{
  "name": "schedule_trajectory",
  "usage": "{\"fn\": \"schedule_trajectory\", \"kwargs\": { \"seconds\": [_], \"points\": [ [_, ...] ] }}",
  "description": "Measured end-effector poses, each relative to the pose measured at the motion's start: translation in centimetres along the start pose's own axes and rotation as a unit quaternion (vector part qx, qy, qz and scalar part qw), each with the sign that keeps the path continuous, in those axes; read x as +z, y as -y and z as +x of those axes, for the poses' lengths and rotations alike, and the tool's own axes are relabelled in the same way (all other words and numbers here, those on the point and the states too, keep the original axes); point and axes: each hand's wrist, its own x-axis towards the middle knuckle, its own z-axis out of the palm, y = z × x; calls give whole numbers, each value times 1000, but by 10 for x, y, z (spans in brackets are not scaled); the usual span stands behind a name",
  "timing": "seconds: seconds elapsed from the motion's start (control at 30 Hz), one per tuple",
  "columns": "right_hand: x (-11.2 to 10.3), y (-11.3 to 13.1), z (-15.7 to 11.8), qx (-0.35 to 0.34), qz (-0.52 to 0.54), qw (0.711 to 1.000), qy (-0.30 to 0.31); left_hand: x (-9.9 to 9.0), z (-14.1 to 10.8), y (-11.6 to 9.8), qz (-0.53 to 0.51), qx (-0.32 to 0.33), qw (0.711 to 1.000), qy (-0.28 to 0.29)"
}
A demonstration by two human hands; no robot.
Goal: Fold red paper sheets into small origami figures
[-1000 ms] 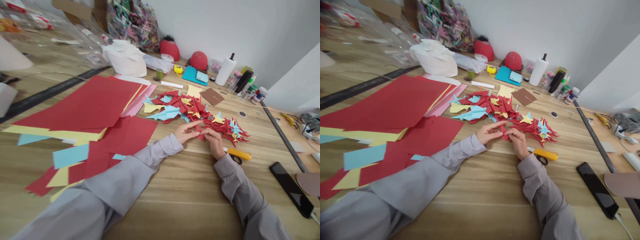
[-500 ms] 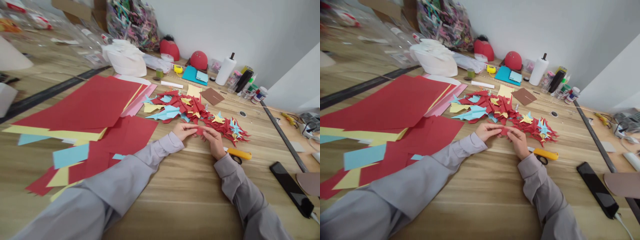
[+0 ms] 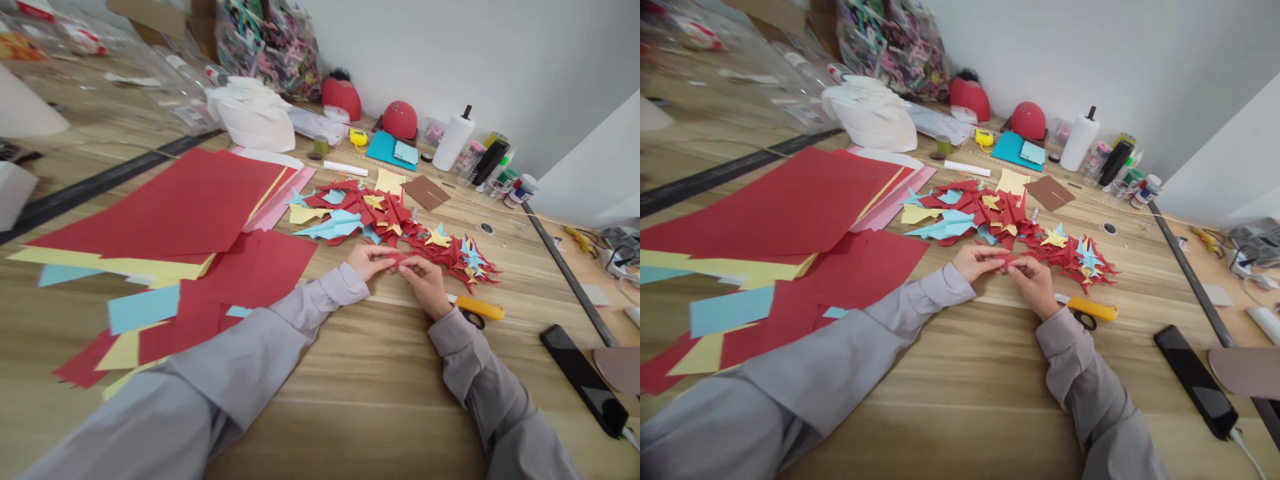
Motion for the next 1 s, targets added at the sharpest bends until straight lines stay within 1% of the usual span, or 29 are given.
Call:
{"fn": "schedule_trajectory", "kwargs": {
  "seconds": [0.13,0.37,0.67,1.0],
  "points": [
    [1,2,0,12,-19,1000,-7,0,-1,0,25,29,999,-11],
    [1,0,2,26,-19,999,-10,5,-3,0,69,71,994,-38],
    [0,-7,2,37,-39,998,-27,2,0,5,104,88,990,-43],
    [3,-4,1,57,-36,996,-61,5,-1,3,117,97,987,-48]
  ]
}}
